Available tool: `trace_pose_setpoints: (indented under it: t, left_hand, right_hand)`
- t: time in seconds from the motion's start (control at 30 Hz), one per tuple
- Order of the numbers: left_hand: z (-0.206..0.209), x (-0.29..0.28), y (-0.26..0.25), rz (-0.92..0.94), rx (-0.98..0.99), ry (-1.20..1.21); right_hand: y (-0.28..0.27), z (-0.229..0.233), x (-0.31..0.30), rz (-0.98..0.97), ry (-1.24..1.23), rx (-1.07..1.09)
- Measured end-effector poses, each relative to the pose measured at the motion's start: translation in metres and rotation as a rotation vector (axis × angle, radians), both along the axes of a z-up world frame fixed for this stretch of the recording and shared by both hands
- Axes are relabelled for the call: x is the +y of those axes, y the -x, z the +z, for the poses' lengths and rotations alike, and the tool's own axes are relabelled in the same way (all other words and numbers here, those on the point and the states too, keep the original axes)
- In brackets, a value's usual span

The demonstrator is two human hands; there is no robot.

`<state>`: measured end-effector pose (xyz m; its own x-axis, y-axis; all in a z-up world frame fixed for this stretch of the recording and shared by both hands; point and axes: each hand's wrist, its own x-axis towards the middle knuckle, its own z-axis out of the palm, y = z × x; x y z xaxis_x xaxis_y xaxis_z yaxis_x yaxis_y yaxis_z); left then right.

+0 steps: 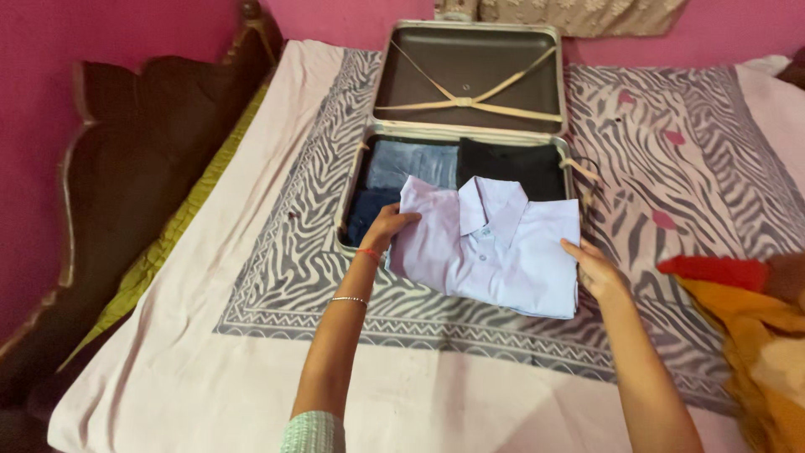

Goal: The person folds a light blue button-up shirt on a bed, smoothing the fabric and aligning the sleeves. They then place the folded shirt into an open suitcase that already contains other folded clothes.

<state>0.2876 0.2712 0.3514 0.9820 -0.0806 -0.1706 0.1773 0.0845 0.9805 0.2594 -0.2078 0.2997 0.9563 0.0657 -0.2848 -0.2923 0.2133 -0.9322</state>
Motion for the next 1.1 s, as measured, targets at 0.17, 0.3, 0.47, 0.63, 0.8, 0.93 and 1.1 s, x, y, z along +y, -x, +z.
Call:
trace_pose_setpoints:
  t: [0.17,0.3,0.47,0.63,0.8,0.93,1.1]
  left_hand:
    - [-0.013,0.037,-0.083,0.123,0.017,-0.070]
    - [-0.049,0.070,-0.159,0.188,-0.002,-0.145]
    - [-0.096,0.105,-0.232,0.203,-0.237,-0.119]
    - [-0.140,0.136,-0.295,0.241,-0.223,-0.076]
    - [-0.170,0.157,-0.363,0.437,-0.147,-0.460]
    - [-0.195,0.164,-0.389,0.494,-0.197,-0.634]
    - [-0.249,0.142,-0.353,0.296,-0.318,-1.417]
  right_hand:
    - [-0.084,0.003,0.045,0.016,0.127,0.001]
    - [-0.150,0.001,0.086,0.031,0.256,0.042]
    - [-0.230,-0.035,0.125,0.044,0.378,-0.002]
    - [-0.307,-0.073,0.154,0.068,0.360,-0.043]
    - [-0.367,-0.098,0.177,0.069,0.382,-0.060]
    - [-0.406,-0.145,0.186,0.029,0.404,-0.039]
    - [-0.387,-0.210,0.195,0.046,0.528,-0.011]
